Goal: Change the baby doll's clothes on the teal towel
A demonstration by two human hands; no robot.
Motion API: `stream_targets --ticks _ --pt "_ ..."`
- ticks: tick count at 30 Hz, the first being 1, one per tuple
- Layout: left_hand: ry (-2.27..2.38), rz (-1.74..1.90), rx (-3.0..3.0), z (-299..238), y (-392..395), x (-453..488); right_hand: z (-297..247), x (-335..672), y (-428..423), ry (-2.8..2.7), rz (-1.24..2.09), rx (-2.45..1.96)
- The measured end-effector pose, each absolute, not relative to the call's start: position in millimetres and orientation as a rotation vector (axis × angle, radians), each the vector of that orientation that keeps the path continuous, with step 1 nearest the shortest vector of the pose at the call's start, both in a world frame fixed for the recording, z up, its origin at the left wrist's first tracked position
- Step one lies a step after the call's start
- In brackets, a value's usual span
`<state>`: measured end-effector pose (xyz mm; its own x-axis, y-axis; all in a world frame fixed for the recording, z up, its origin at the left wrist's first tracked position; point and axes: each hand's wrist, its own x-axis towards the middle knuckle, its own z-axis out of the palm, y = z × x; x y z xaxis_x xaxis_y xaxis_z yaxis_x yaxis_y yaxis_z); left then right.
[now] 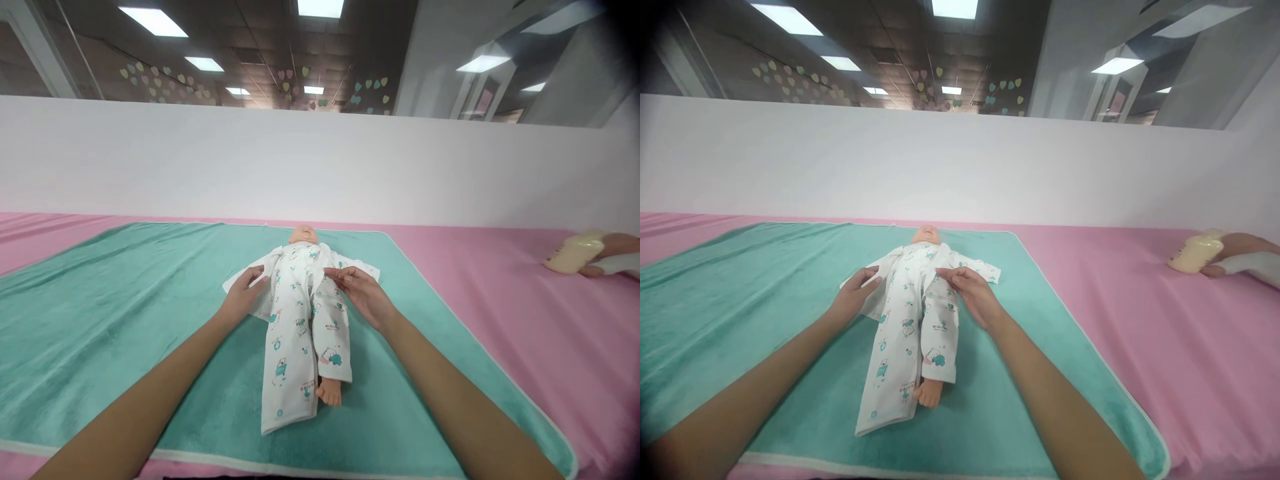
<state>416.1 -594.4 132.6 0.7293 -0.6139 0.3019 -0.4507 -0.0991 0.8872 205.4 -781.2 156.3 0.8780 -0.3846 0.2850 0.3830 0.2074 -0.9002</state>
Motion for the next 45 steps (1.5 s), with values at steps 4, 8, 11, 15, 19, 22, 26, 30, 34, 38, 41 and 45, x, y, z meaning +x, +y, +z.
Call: stream_targets --ticks 4,8,11,15,19,22,26,30,34,38,41,45 --pt "-0.673 -0.426 1.492 151 -607 404 136 219 -788 0.137 -0.675 -1.112" --pt "-0.697 -0.415 1.301 176 -631 382 112 232 -797 0.342 -0.789 -1.126" --pt "-1.063 -0.359 1.441 178 -644 365 102 236 -800 0.395 -0.732 -1.316" --pt "-1.638 -0.084 1.631 158 -643 353 105 235 -795 0.36 -0.701 -1.642" --pt "-1.703 0.052 1.646 145 -636 354 110 232 -786 0.268 -0.682 -1.897" --pt "-1.66 0.097 1.626 143 -636 355 111 235 -784 0.232 -0.701 -1.929" --pt "-1.643 0.147 1.582 138 -638 355 122 257 -790 0.238 -0.746 -1.884" --pt "-1.562 0.185 1.534 133 -638 356 146 292 -800 0.226 -0.758 -1.922" --pt "-1.446 0.209 1.474 130 -637 355 161 313 -803 0.21 -0.681 -2.133" --pt "-1.299 0.107 1.458 138 -637 357 156 314 -803 0.168 -0.728 -2.204" --pt "-1.104 0.001 1.535 152 -648 373 150 313 -804 0.157 -0.756 -2.176" --pt "-0.882 0.114 1.765 171 -682 413 150 316 -803 0.257 -0.829 -2.178"
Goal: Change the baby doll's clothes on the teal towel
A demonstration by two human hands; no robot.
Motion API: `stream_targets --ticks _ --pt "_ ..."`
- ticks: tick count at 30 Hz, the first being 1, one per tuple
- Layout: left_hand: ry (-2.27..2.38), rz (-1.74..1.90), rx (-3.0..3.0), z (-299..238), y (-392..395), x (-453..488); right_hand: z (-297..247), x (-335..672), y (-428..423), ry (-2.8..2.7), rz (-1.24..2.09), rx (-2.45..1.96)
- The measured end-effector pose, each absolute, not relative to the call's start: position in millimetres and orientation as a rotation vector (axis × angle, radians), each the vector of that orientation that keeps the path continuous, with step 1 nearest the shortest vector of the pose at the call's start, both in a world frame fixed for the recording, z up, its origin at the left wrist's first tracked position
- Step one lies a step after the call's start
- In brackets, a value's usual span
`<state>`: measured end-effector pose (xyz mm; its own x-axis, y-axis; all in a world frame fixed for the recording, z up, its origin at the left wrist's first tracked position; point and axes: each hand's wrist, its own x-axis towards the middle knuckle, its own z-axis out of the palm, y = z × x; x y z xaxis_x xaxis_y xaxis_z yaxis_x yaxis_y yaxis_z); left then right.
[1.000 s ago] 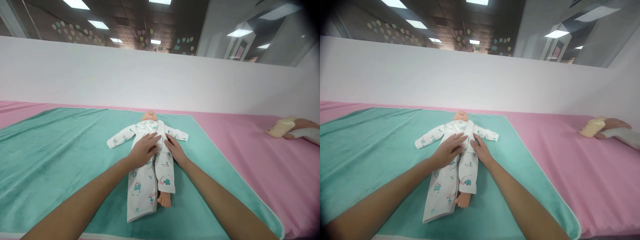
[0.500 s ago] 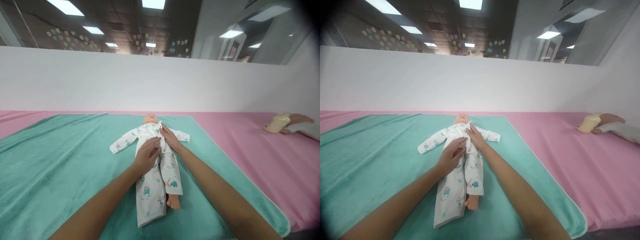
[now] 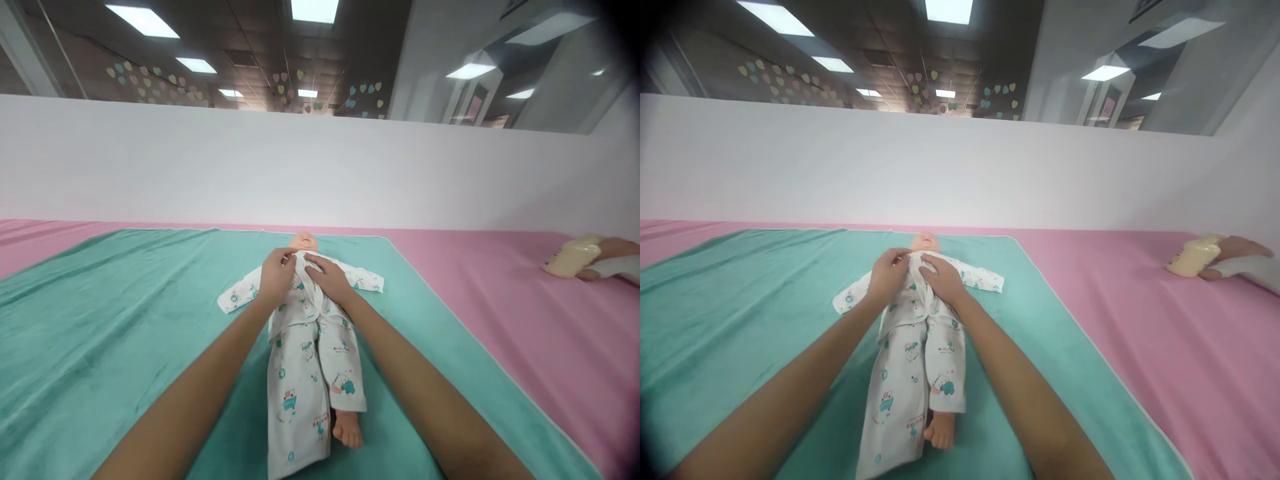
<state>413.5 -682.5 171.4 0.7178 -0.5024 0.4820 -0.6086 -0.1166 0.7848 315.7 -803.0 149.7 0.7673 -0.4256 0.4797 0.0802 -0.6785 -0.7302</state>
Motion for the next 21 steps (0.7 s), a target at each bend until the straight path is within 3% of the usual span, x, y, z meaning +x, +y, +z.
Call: stream_targets --ticks 11,21 --pt "-1.029 -0.037 2.058 173 -723 458 150 316 -795 0.419 -0.998 -2.135" --pt "-1.004 -0.064 2.026 166 -730 462 176 369 -819 0.973 -0.563 -2.474"
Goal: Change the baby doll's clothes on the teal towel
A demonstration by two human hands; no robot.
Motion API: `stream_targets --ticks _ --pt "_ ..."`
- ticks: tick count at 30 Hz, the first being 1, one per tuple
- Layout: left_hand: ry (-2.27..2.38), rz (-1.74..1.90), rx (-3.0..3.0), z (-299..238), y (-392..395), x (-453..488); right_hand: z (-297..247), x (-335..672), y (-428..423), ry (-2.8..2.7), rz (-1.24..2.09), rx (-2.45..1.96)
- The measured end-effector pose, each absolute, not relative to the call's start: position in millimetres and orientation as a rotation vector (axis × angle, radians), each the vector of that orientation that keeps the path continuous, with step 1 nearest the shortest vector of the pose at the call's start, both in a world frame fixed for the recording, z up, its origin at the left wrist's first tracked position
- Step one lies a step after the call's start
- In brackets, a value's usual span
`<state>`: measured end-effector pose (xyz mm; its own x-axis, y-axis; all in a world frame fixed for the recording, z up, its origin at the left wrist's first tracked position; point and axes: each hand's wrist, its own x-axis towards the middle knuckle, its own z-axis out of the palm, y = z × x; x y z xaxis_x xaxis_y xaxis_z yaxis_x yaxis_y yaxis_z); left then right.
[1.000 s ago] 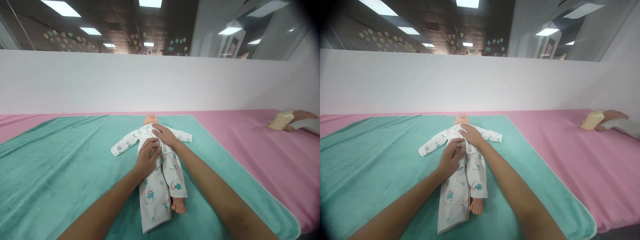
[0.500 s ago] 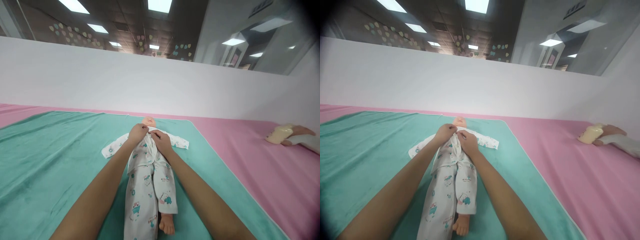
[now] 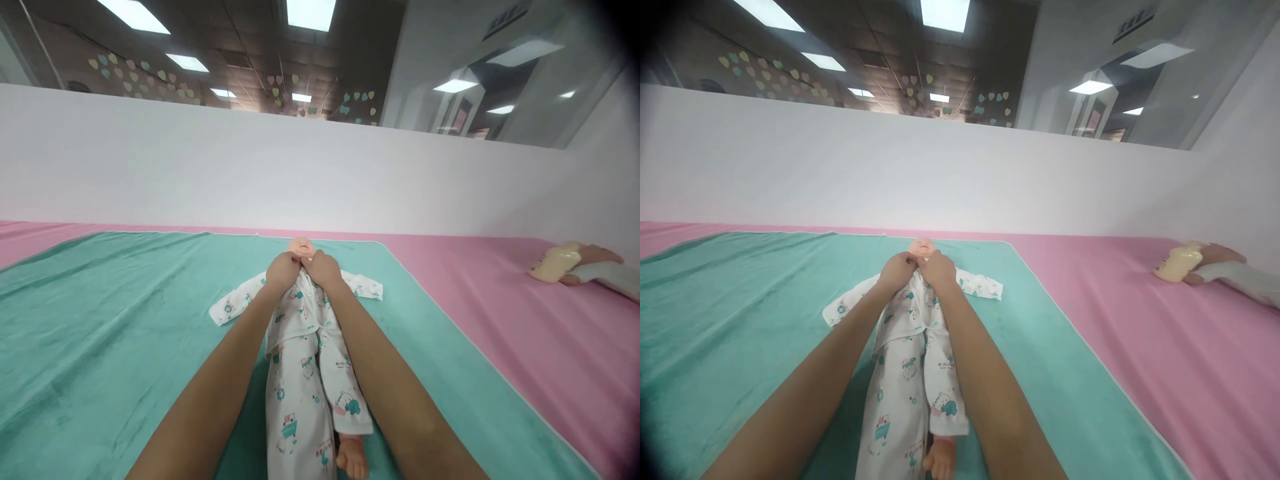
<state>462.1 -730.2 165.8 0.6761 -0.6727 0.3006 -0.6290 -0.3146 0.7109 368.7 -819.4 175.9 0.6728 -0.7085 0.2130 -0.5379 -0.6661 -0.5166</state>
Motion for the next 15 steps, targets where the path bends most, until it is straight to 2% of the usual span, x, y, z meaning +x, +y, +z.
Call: stream_targets --ticks 7,12,15 --pt "-0.828 0.007 1.836 166 -727 460 175 377 -818 0.99 -0.482 -2.571" --pt "-0.58 -0.31 1.421 174 -729 450 176 378 -821 0.952 -0.546 -2.545" --pt "-0.552 -0.368 1.362 173 -732 445 174 379 -826 0.93 -0.586 -2.525"
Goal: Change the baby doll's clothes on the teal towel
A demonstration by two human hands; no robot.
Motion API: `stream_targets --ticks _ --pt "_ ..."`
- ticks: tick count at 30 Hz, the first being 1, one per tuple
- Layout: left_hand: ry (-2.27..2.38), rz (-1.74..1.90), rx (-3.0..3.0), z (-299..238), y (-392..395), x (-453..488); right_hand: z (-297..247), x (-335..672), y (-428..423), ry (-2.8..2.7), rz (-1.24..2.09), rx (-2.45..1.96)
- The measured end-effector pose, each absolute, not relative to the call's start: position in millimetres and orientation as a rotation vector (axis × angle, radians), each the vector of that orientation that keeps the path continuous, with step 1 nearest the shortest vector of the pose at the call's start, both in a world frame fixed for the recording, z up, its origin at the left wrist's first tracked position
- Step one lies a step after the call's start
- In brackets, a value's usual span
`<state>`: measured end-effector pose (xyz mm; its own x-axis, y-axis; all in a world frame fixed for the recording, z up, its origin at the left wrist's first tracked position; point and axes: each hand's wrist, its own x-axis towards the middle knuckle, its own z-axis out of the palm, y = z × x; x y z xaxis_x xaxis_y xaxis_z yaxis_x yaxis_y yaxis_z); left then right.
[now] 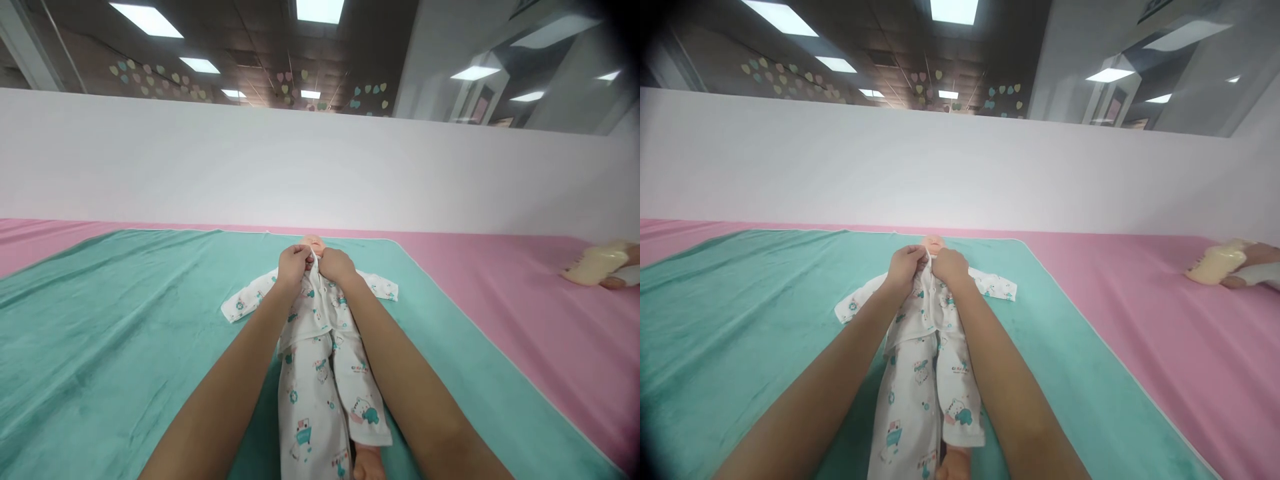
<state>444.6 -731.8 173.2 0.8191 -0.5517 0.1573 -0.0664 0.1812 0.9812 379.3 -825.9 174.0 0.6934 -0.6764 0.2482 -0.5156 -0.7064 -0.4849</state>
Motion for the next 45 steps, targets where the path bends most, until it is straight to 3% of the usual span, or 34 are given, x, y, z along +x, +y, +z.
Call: stream_targets --ticks 11,25,45 --pt "-0.585 -0.544 1.302 171 -724 449 171 382 -827 0.611 -0.92 -2.217" --pt "-0.632 -0.555 1.349 173 -727 446 155 378 -838 0.382 -0.803 -1.81" --pt "-0.757 -0.444 1.449 170 -726 444 148 378 -841 0.408 -0.88 -1.947"
